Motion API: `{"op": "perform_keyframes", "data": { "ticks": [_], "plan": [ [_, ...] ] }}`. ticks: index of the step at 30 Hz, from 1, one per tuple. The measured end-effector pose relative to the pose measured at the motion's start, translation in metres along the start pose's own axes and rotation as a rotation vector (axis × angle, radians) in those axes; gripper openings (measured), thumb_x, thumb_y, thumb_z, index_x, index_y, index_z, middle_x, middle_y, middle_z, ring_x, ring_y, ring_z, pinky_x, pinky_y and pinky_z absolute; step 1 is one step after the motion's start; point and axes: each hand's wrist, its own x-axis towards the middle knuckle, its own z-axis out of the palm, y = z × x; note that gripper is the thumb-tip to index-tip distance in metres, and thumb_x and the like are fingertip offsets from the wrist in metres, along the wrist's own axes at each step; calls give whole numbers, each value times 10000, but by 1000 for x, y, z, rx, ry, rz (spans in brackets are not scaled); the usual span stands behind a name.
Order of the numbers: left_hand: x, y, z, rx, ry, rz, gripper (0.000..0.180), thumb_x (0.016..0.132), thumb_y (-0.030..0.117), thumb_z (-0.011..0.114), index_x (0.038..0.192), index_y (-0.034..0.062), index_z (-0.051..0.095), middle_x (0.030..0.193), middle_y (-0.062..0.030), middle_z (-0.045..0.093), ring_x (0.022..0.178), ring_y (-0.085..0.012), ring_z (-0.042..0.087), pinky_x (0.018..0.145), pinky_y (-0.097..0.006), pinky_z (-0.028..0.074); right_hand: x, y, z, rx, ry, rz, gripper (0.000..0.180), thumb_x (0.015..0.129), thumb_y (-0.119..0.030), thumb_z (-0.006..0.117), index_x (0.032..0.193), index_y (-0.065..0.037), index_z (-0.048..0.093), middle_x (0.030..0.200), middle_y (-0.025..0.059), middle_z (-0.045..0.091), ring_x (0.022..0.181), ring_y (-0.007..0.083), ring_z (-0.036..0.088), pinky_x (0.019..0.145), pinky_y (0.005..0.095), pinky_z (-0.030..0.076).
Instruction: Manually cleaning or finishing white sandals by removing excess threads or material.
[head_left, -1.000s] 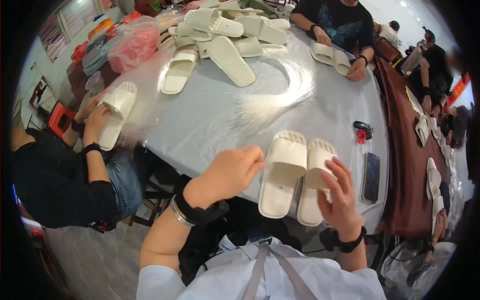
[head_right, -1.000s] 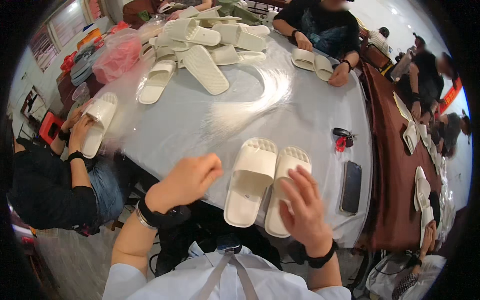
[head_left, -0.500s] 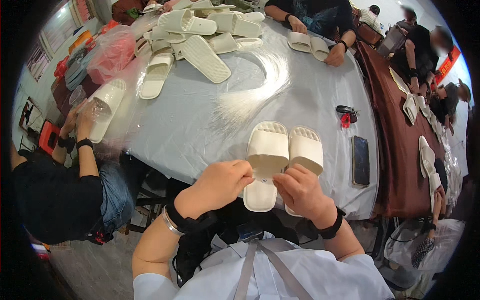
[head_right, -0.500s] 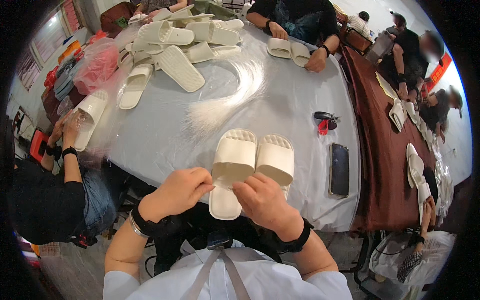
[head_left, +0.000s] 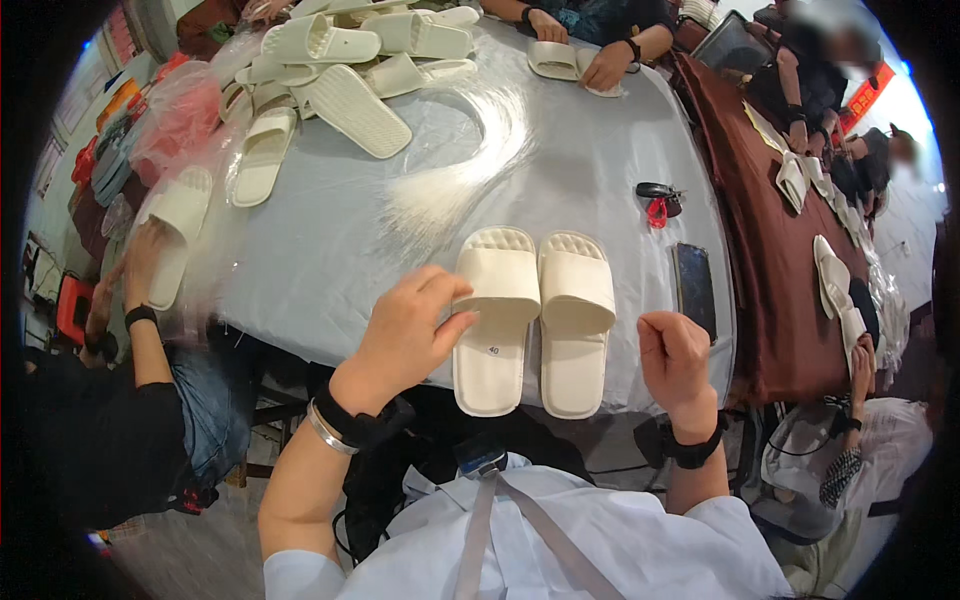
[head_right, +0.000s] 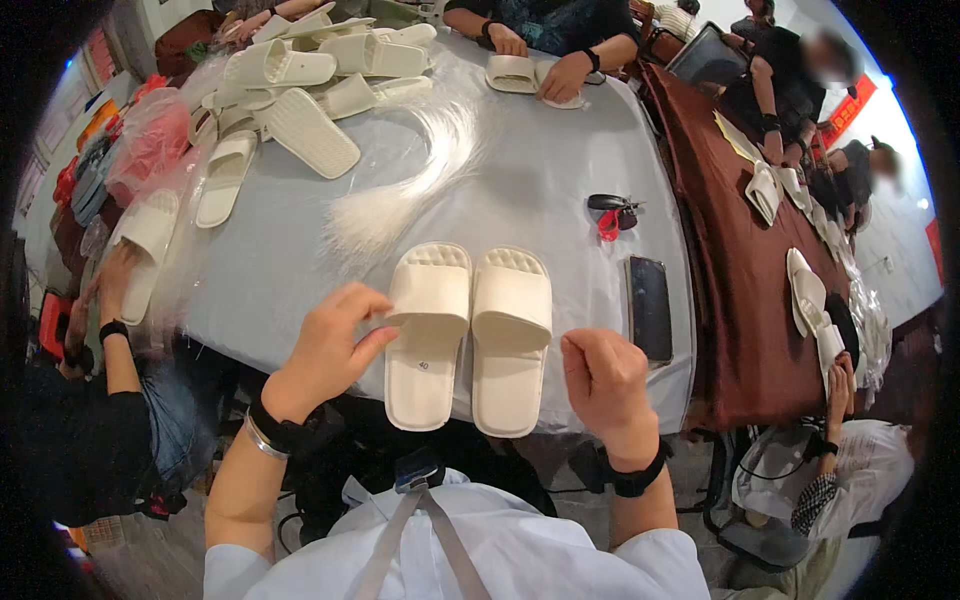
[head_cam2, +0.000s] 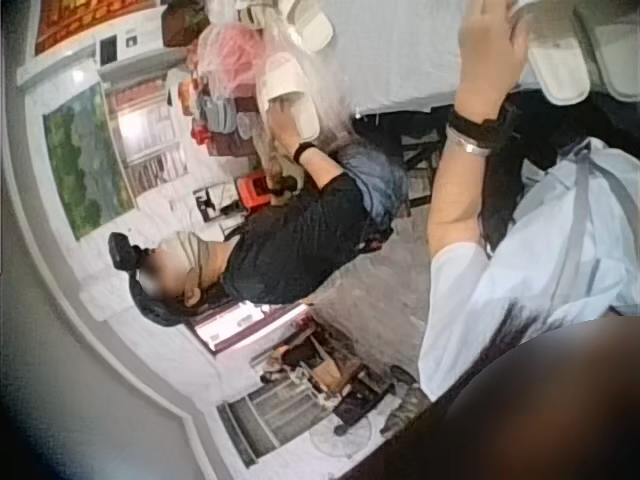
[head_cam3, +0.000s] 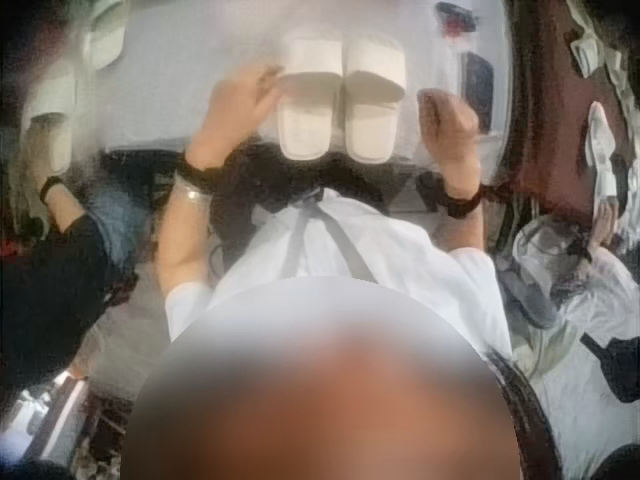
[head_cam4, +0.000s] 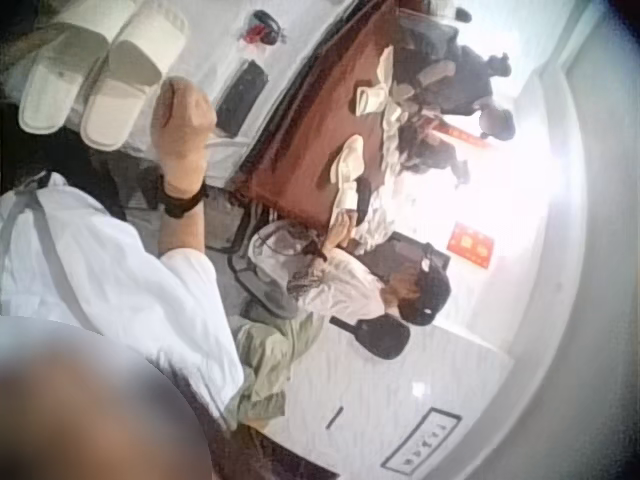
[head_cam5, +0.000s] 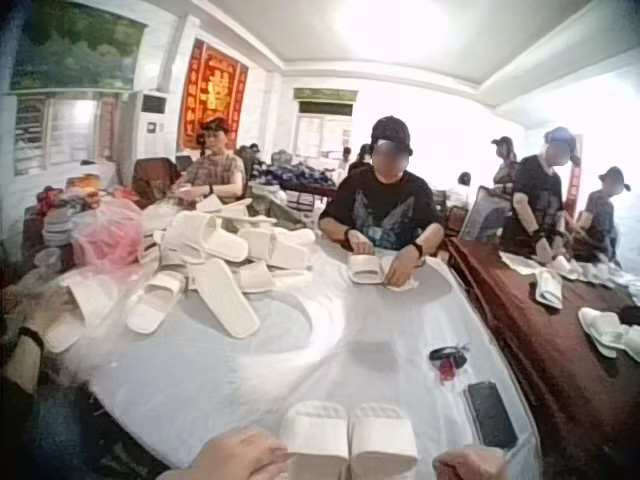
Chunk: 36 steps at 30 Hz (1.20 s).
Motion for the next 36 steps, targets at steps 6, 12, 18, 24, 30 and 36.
{"op": "perform_keyframes", "data": {
  "ticks": [6,12,18,24,30,36],
  "plan": [
    [22,50,27,-100,399,411,170,855,133,671,974,16,645,910,-149,662,792,-317,644,695,-383,510,16,-23,7,166,-25,-116,106,799,22,665,868,-15,593,670,114,595,553,280,593,495,347,464],
    [16,26,8,-483,-80,-132,142,951,140,584,934,14,646,760,-2,610,700,-83,535,631,-246,449,19,-7,-6,59,-58,-83,101,802,16,668,869,-5,596,669,128,591,554,281,588,502,339,455],
    [16,-25,-13,-473,32,-209,167,971,183,576,962,28,638,754,57,570,660,-27,472,585,-201,394,8,22,-14,-15,44,69,54,831,6,659,843,6,607,692,141,608,567,289,595,526,332,466],
    [41,-38,-53,-789,405,-289,150,978,208,565,997,64,603,645,95,420,539,-15,336,490,-188,275,5,27,-21,-32,56,95,44,849,6,643,842,13,600,704,145,610,577,285,595,536,327,466],
    [72,-84,-86,-1143,738,-359,133,978,238,564,943,109,562,606,77,336,500,-45,305,471,-222,261,-13,36,-23,-58,93,181,48,858,-4,641,841,16,600,707,149,611,582,286,599,534,325,464],
    [79,-130,-90,-891,944,-514,173,945,284,609,951,116,568,651,57,471,517,-55,418,467,-215,314,-24,29,-26,-41,63,159,31,851,13,631,861,17,602,699,152,608,582,290,601,533,327,465]
  ]
}}
